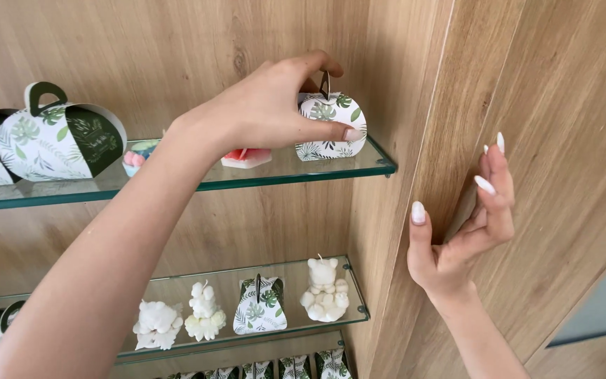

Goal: Organizes and aligns decorative candles and boxed gift items on wooden display shelves.

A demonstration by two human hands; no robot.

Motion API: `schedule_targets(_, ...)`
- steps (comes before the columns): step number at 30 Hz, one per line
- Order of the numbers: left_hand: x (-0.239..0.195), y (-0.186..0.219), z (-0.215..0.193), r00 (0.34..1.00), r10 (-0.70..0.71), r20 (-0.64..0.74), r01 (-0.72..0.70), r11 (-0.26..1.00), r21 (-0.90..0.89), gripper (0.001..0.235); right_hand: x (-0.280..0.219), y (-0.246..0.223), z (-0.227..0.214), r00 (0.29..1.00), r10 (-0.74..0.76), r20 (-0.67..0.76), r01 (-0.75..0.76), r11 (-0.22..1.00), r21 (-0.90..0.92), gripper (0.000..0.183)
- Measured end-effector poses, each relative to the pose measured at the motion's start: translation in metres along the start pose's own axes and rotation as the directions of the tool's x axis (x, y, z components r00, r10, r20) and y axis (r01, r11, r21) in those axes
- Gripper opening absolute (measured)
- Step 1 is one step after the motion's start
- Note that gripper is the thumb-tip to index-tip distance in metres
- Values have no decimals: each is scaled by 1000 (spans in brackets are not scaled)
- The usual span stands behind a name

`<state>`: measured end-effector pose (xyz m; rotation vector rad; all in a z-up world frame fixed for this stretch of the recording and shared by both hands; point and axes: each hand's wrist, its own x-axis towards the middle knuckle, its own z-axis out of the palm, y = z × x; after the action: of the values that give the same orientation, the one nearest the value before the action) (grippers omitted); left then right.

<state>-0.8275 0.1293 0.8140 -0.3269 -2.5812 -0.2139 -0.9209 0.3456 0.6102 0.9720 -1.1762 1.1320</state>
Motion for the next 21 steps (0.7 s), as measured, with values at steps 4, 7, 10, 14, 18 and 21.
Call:
schedule_targets(4, -3, 4, -3, 995, 103, -16, -104, 993, -58, 90, -1, -6, 0, 999, 50, 2, -50, 995, 88, 52)
schedule_targets(7, -5, 12, -4, 998, 63, 6, -63, 996, -61, 90, -4, -6, 0, 998, 64, 3, -64, 996, 65, 53)
schedule_targets(10, -5, 12, -3, 996, 83, -7, -84, 995, -62, 89, -2, -8, 1, 998, 62, -6, -61, 994, 94, 50)
schedule_targets(14, -5, 19, -1, 998, 60, 6, -60, 996, -60, 88, -6, -4, 0, 997, 73, 17, -74, 995, 70, 48)
schedule_targets(18, -3, 19, 7, 989, 143, -36, -145, 988, -57, 87, -4, -7, 0, 997, 76, 6, -77, 993, 84, 50)
schedule_targets(21, -4, 20, 8, 987, 156, -49, -158, 986, -48, 88, -5, -5, -1, 997, 71, 9, -71, 994, 83, 49)
